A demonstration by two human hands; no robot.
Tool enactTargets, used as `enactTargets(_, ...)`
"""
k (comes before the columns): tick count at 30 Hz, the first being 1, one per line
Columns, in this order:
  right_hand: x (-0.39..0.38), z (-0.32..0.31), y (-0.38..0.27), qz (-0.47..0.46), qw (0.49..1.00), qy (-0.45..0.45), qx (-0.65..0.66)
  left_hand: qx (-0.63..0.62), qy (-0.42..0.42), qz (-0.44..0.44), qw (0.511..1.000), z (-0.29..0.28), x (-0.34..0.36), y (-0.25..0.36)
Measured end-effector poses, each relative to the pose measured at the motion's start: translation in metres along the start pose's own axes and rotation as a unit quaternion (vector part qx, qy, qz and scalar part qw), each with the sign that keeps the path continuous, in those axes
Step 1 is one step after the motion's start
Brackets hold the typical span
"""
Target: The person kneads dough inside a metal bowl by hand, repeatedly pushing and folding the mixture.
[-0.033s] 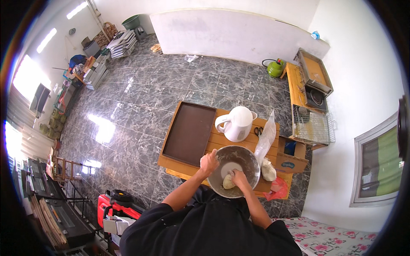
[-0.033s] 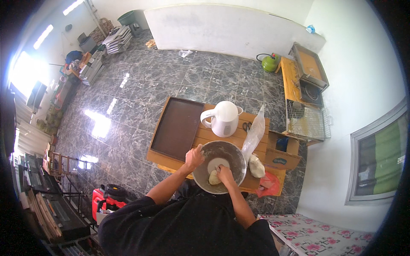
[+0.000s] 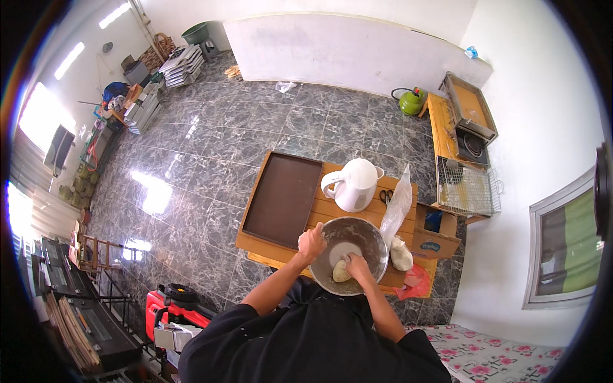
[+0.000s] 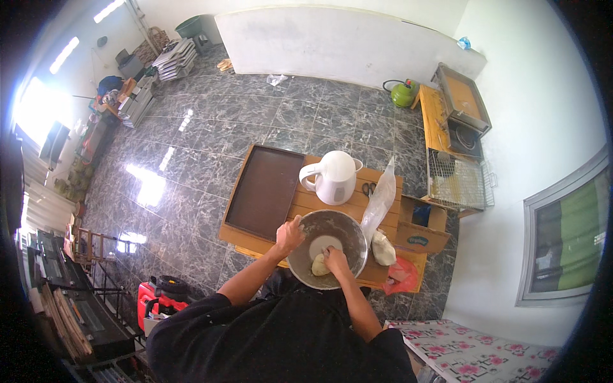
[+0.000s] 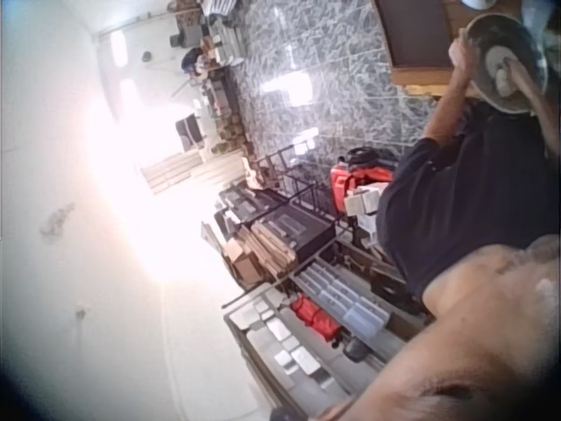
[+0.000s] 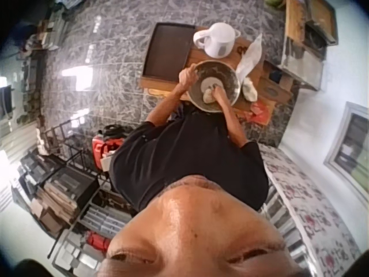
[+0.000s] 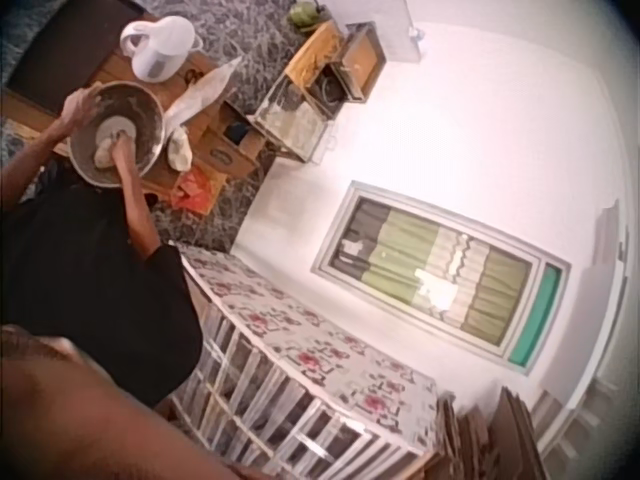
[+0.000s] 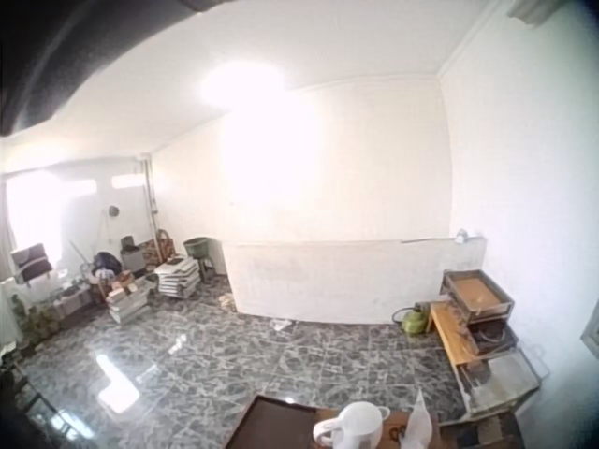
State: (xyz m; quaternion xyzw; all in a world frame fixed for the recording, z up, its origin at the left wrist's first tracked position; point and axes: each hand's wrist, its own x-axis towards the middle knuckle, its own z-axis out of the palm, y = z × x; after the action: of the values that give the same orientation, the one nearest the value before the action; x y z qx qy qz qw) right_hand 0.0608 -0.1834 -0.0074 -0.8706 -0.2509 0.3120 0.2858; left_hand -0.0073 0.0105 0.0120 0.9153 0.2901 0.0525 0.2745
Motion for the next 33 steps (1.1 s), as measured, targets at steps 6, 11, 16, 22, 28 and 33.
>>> enactTargets(6, 0.004, -0.001, 0.01, 0.014, 0.997, -0.016, -0.068, -0.001, 0.01, 0.008, 1.0, -0.006, 0.003, 0.005)
enactTargets(11, -0.02, -0.045, -0.019, 0.004, 0.984, -0.179, -0.013, -0.016, 0.008, -0.02, 1.0, -0.007, 0.006, -0.007)
enactTargets(16, -0.012, -0.028, 0.0, -0.081, 0.986, -0.149, -0.009, 0.002, 0.002, -0.015, 1.0, -0.007, 0.008, 0.0)
enactTargets(22, -0.013, -0.02, -0.005, -0.046, 0.98, -0.186, 0.049, 0.004, -0.001, -0.03, 1.0, -0.009, 0.006, -0.001)
enactTargets(28, -0.011, -0.025, -0.02, 0.098, 0.926, -0.345, 0.119, 0.004, -0.004, -0.013, 1.0, -0.008, 0.007, -0.001)
enactTargets(33, 0.0, -0.021, -0.021, 0.123, 0.857, -0.484, 0.128, 0.02, -0.043, -0.011, 0.999, -0.011, 0.007, 0.013)
